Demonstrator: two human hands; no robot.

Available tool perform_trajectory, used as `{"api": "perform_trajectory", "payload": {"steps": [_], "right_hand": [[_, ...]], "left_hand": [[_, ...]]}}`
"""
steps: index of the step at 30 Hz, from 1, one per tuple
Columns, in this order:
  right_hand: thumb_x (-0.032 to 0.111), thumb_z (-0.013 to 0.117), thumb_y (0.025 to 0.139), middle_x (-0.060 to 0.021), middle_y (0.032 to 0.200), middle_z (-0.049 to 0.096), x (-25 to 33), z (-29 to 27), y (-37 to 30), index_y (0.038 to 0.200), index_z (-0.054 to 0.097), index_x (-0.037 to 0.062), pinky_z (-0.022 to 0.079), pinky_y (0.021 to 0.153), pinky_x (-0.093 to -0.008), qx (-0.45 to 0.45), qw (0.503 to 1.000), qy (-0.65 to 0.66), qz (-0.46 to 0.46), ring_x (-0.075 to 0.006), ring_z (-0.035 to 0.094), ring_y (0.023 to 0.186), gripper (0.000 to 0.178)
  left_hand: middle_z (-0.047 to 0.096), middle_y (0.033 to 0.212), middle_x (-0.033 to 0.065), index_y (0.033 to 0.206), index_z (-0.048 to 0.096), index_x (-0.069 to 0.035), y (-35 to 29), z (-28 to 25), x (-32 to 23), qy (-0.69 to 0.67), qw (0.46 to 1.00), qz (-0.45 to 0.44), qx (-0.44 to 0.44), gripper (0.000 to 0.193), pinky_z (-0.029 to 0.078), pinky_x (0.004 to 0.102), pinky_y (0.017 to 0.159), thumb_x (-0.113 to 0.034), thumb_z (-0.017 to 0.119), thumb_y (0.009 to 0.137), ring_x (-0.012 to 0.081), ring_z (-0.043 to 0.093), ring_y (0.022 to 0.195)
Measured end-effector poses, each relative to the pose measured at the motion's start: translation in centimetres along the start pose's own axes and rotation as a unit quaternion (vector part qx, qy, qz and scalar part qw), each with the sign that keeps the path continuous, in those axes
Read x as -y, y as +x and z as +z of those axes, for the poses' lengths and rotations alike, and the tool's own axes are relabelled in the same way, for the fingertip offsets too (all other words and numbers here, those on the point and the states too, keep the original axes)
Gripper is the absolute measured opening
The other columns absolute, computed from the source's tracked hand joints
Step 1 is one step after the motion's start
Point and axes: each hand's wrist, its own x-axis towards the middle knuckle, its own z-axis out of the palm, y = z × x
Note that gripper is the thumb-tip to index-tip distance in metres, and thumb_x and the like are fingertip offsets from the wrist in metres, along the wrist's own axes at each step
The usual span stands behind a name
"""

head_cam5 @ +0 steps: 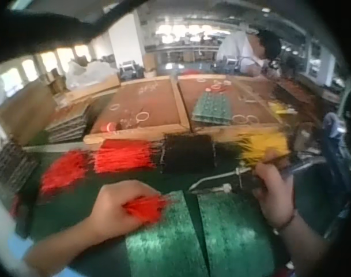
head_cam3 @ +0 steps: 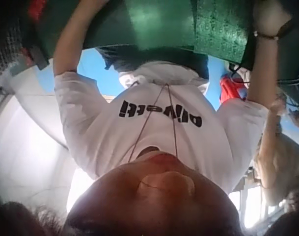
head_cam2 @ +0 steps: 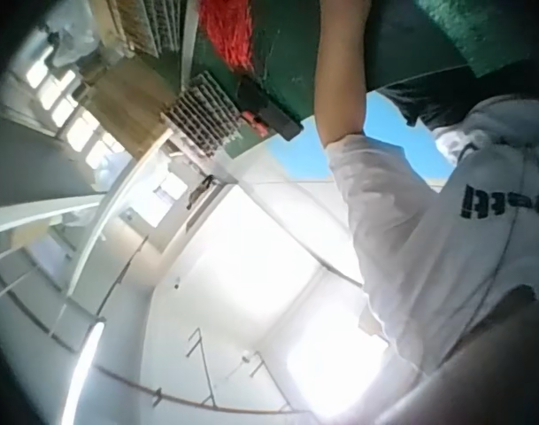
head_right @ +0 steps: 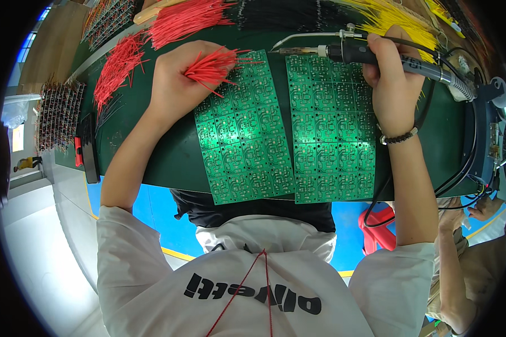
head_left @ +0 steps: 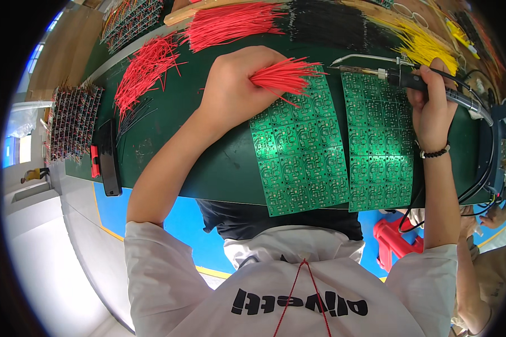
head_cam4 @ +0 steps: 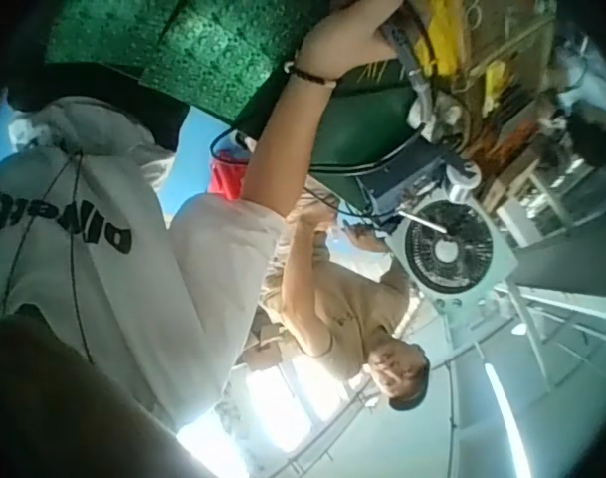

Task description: The person solders wires onto circuit boards one by one using a soldering iron.

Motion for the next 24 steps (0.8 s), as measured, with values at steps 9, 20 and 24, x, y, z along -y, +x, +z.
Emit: {"api": "perform_trajectory", "payload": {"steps": [9,20,24], "right_hand": [[0.013,0.056,0.074,0.0027,0.053,0.04,0.02,0.39,-0.4,0.062,0.041,0.0088,0.025,0.035,-0.0161,-0.006,1.0,-0.025,0.015,-0.0025,0.035,0.041,0.019],[0.013,0.055,0.075,0.0026,0.053,0.04,-0.01,0.22,-0.4,0.062,0.041,0.0086,0.026,0.036,-0.0158,0.031,0.999,-0.023,0.003,-0.0027,0.035,0.041,0.02],[0.015,0.056,0.074,0.0029,0.053,0.04,0.08,0.5,-0.45,0.062,0.041,0.0088,0.026,0.036,-0.0161,0.002,0.999,-0.044,0.016,-0.0026,0.035,0.041,0.021]], "left_hand": [[0.061,0.079,0.0091,0.081,0.06,0.0,0.14,-0.05,-0.54,0.001,1.0,-0.002,-0.001,0.017,0.047,0.0251,0.064,-0.005,0.065,0.065,0.0182,0.06,0.07],[0.061,0.079,0.0094,0.08,0.06,0.0,0.2,-0.03,-0.39,-0.001,1.0,0.003,0.001,0.017,0.047,0.0254,0.064,-0.004,0.065,0.064,0.0186,0.06,0.07],[0.061,0.079,0.0094,0.08,0.06,0.0,0.17,-0.05,-0.4,-0.001,1.0,0.003,0.001,0.018,0.048,0.0254,0.064,-0.004,0.065,0.064,0.0186,0.06,0.07]]}}
